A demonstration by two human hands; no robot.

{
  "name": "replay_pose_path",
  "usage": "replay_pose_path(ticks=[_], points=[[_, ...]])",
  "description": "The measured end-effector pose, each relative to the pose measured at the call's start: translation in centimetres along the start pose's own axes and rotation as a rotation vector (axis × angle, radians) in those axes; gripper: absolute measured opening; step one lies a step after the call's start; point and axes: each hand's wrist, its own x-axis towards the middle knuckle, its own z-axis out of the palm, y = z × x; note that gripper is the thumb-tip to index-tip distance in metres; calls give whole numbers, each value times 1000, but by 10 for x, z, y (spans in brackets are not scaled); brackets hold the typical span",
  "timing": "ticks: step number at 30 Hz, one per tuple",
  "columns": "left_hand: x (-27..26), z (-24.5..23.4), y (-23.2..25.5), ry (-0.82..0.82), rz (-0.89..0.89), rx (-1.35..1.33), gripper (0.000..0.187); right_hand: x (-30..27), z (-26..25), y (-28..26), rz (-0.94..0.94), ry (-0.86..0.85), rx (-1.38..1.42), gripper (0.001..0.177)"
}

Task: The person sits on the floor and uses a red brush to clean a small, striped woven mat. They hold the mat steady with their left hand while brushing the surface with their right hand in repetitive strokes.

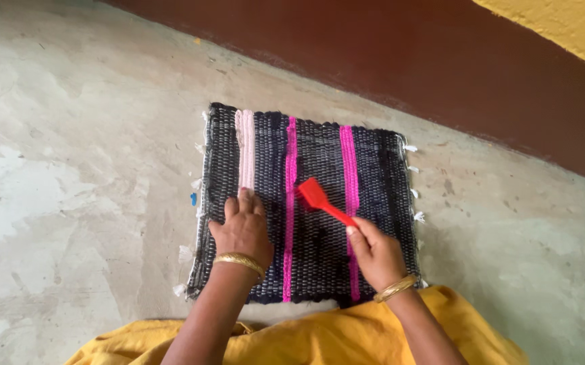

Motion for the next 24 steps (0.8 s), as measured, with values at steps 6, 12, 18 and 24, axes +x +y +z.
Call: replay_pose_path(ticks=[6, 12, 18, 24], points=[[-4, -9, 4, -22, -2, 10, 82, 17, 14, -23, -47, -26, 85, 31], [-3, 0, 0, 57, 8, 12, 79, 49, 29, -12, -68, 1, 56, 31], [0, -9, 7, -32, -34, 14, 83, 67, 25, 3, -44, 152, 138, 31], [2, -8, 8, -19, -42, 59, 89, 57, 70, -14, -149, -115, 209, 33]])
